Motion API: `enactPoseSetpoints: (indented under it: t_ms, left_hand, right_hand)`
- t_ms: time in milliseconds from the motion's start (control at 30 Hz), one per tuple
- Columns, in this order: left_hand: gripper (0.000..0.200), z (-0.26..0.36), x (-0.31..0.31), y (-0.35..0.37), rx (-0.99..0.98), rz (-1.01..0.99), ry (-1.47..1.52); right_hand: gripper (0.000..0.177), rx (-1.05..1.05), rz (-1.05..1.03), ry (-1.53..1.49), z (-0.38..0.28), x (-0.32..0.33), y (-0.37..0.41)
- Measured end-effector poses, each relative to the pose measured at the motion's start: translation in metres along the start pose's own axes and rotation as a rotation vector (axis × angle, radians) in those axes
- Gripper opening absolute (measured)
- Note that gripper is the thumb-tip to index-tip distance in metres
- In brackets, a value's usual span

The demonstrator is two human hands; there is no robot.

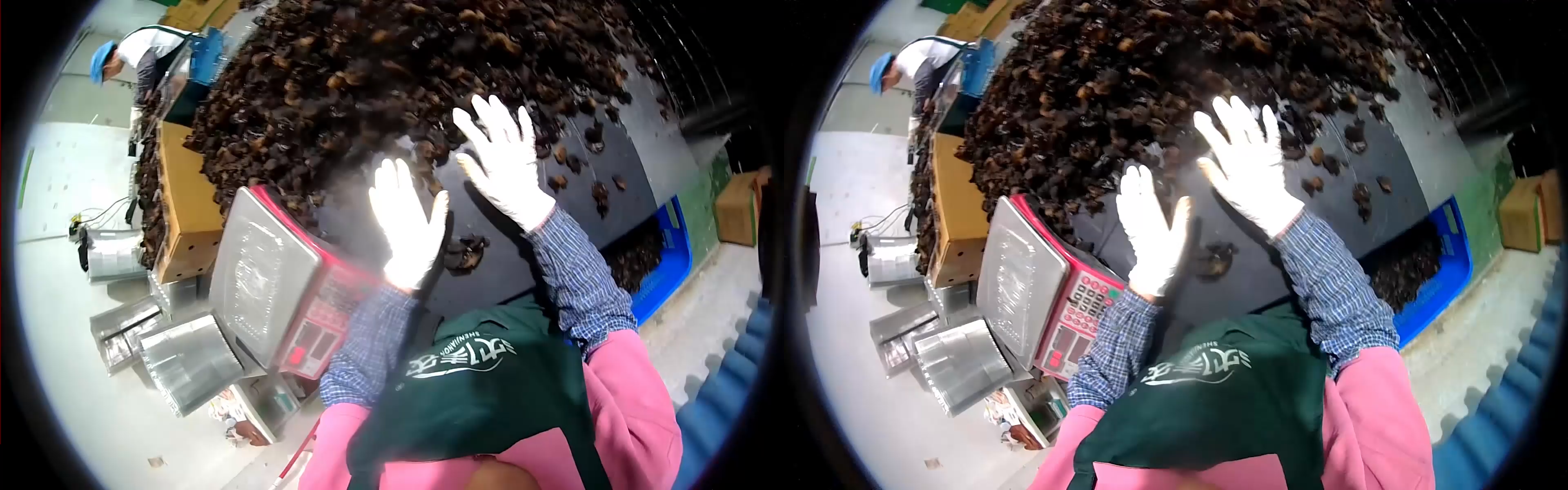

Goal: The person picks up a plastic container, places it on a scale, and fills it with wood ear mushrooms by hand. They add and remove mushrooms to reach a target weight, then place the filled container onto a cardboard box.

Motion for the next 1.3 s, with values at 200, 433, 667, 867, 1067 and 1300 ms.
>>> enactPoseSetpoints:
  t_ms: [200, 433, 667, 867, 1067, 1300]
  left_hand:
    - [0.056, -0.003, -0.011, 0.015, -0.039, -0.098, 0.154]
    - [0.031, -0.001, 0.030, 0.077, -0.091, -0.189, 0.458]
    - [0.051, -0.022, 0.032, 0.089, 0.149, -0.069, 0.646]
    - [0.050, -0.018, 0.026, 0.085, 0.257, -0.080, 0.634]
    - [0.052, -0.020, 0.017, 0.076, 0.242, -0.160, 0.534]
    - [0.070, -0.013, 0.012, 0.068, 0.143, -0.216, 0.540]
  right_hand:
    - [0.052, 0.097, -0.187, -0.116, -0.010, -0.041, 0.000]
    - [0.057, 0.185, -0.306, -0.339, -0.042, 0.023, 0.086]
    - [0.053, 0.039, -0.100, -0.340, -0.016, 0.064, 0.124]
    - [0.044, -0.196, 0.120, -0.233, 0.028, 0.070, 0.125]
    - [0.048, -0.185, 0.138, -0.316, 0.019, 0.045, 0.103]
    - [0.056, -0.032, -0.267, -0.640, -0.054, 0.014, 0.078]
Point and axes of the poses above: each hand's wrist, its own y-axis away from the middle knuckle, its own x-axis out of the back of the hand, z = x × y, the point moved 5 cm from there along -y, towards the middle knuckle, and after that the axes turned 7 degrees about x, right-handed, at the moved point
